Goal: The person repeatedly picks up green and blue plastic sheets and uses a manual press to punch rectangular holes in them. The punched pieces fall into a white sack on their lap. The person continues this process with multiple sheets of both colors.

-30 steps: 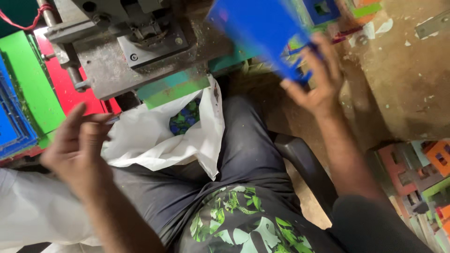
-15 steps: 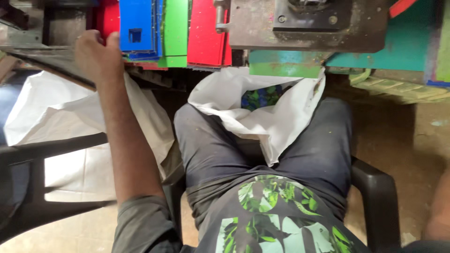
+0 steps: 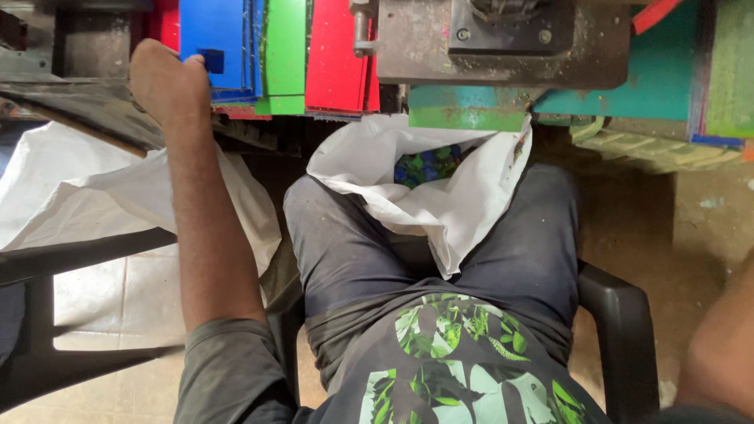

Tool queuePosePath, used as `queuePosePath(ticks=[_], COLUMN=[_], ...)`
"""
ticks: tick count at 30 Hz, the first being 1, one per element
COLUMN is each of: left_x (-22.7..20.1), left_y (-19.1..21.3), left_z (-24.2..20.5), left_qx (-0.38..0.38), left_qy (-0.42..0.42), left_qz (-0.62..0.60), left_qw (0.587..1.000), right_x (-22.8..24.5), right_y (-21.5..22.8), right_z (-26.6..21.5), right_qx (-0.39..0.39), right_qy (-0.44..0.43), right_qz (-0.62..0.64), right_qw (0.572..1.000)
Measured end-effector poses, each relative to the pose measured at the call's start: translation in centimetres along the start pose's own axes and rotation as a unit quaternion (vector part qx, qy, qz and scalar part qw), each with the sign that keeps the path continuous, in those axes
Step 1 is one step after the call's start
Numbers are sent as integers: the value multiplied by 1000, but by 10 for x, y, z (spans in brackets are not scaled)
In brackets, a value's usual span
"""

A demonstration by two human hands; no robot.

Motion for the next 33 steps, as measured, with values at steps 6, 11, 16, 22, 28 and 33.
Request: queuePosePath(ticks=[6,11,16,22,28,33], left_x=[0,-101,-216,-236,-179,-157], left_y=[2,26,65,73,47,53], left_z=[-35,-128,-183,-163,-137,-108], left_qx=[147,123,175,255,122,33], left_qy=[401,482,407,329,501,445], left_qz=[-441,-684,-751,-743,-768,-728], left_qw=[790,534,491,525,380,521], right_x=[138,273,298,263,227,233], right_y=[4,-38,-67,-87,-100,-110], right_z=[-89,-130,-133,-115,-79,-68], right_qx=[164,224,271,281,392,309], right_qy=[44,212,133,-32,-107,-95], right_qz=[162,338,432,516,583,518], right_qw=[972,889,850,808,703,792])
Point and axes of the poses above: each hand's wrist, its own z-axis towards the middle knuckle, its own y-axis out of the back of the hand, x = y × z, the point moved 6 cm from there along z, towards the middle knuckle, and after that the axes turned 7 degrees about -x, right-handed, at the moved point
